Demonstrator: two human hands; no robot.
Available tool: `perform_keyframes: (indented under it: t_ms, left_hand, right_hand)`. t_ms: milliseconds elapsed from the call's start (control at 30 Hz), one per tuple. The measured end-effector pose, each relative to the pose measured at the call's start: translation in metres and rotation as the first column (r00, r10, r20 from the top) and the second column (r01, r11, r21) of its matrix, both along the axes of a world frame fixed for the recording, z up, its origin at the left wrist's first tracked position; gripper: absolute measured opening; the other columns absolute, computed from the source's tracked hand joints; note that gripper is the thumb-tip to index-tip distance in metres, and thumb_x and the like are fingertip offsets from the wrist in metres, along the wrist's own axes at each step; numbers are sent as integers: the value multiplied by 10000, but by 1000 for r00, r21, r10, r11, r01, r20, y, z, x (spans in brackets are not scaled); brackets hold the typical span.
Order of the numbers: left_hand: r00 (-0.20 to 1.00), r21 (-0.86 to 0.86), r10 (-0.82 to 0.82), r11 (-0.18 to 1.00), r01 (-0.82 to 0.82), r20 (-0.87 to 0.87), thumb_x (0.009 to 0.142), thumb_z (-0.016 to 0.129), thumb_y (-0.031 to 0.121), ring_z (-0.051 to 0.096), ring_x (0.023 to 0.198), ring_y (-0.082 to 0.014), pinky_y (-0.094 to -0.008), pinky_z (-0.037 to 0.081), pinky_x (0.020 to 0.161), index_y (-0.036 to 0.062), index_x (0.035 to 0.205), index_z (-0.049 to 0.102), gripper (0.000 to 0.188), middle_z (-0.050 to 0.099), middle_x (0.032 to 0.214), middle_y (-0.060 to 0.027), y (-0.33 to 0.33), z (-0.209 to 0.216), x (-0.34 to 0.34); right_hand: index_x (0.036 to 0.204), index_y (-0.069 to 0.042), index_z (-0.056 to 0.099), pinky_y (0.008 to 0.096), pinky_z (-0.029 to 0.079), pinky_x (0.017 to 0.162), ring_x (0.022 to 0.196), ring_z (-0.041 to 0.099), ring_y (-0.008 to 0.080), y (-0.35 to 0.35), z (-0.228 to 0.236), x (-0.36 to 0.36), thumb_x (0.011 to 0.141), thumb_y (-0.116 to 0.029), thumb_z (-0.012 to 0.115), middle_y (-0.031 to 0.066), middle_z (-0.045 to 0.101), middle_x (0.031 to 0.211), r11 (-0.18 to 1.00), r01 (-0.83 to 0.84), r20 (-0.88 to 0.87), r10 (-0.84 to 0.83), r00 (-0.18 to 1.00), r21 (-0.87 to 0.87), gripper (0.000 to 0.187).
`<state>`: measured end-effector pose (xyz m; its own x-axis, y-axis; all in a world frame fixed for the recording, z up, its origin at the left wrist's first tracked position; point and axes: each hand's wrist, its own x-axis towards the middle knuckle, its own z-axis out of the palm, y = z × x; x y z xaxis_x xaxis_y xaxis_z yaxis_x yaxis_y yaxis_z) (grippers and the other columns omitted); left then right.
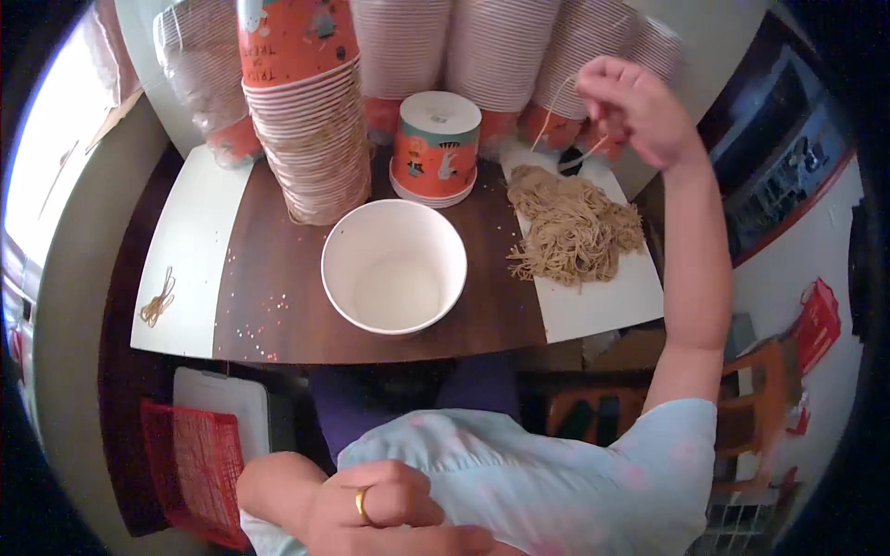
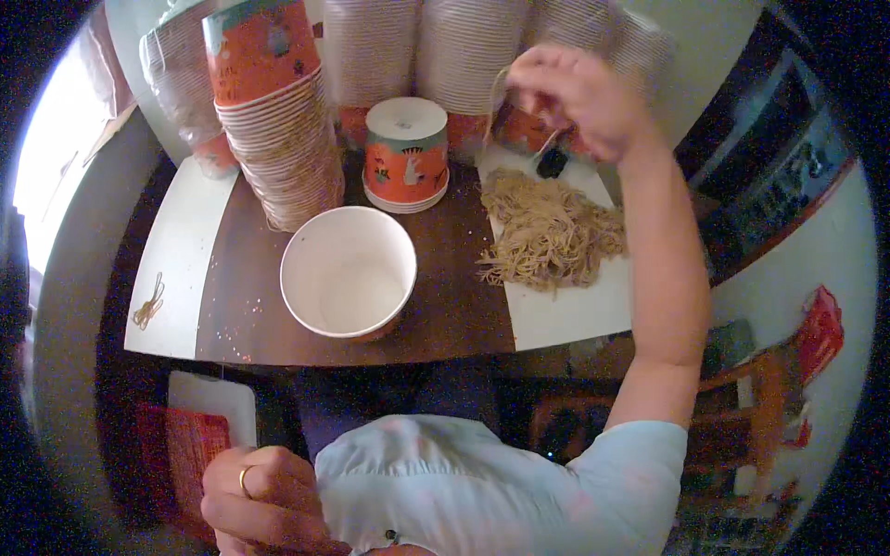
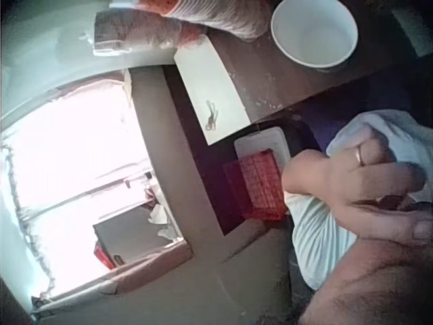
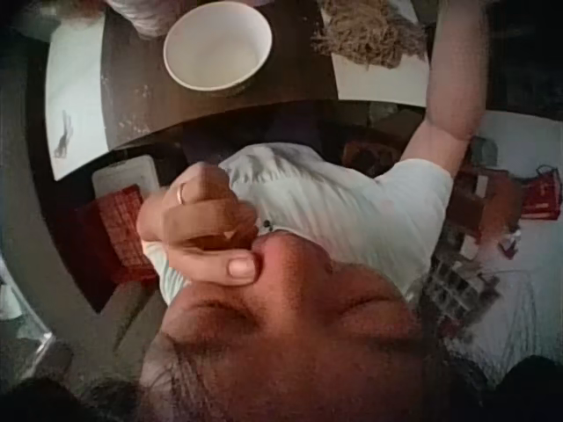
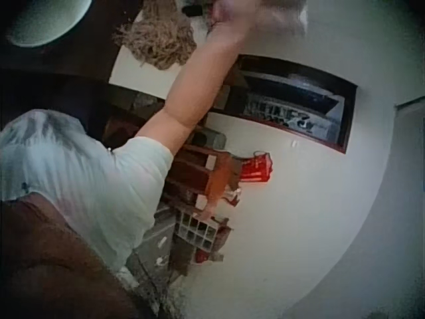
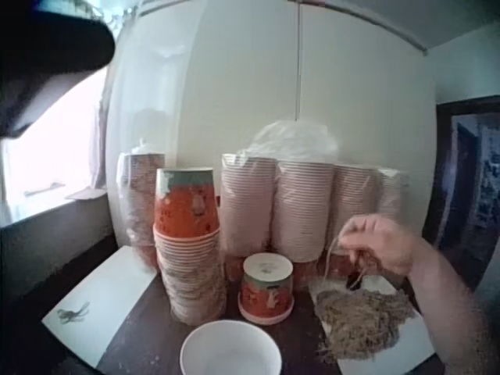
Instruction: The person is tying rubber bands around the edges of paper buckets for packaging.
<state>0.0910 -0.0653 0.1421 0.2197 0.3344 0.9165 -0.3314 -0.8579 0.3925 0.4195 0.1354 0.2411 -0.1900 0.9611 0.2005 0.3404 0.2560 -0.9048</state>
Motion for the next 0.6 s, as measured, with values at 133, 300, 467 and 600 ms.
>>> perform_keyframes:
  t_ms: [133, 300, 467, 600]
  left_hand:
    - [996, 91, -89, 992, 91, -26, 688, 772, 70, 438, 544, -188, -345, 315, 479, 97, 1092, 694, 412, 630, 955, -111, 6, -3, -12]
    - [898, -224, 269, 906, -358, -349, 684, 803, 84, 598, 831, -253, -338, 515, 722, -8, 1142, 635, 497, 610, 1086, -151, 30, -29, 1]
    - [927, -823, -316, 568, 13, -203, 908, 674, 106, 624, 820, -108, -255, 510, 722, -17, 1163, 629, 286, 649, 1035, -96, 38, -63, 29]
    - [869, -852, -446, 520, 57, -215, 981, 569, 106, 621, 780, -81, -226, 497, 698, -25, 1065, 683, 193, 681, 879, -56, 35, -86, 0]
  right_hand:
    - [899, -65, 608, 158, 333, 491, 574, 475, -3, -39, -13, -18, 926, -185, 606, -45, 573, 699, 993, -101, 83, 106, 991, -65, 122]
    - [887, -38, 621, 189, 401, 561, 633, 521, 34, -90, -34, -56, 884, -130, 632, -17, 591, 734, 943, -263, -19, 265, 964, -206, 92]
    - [836, -22, 614, 210, 421, 587, 649, 535, 60, -135, -52, -84, 821, -77, 640, 6, 593, 743, 960, -214, -77, 203, 976, -180, 63]
    - [793, -21, 589, 212, 399, 571, 620, 504, 62, -129, -67, -63, 806, -95, 618, 8, 565, 705, 976, -140, -177, 109, 978, -170, 80]
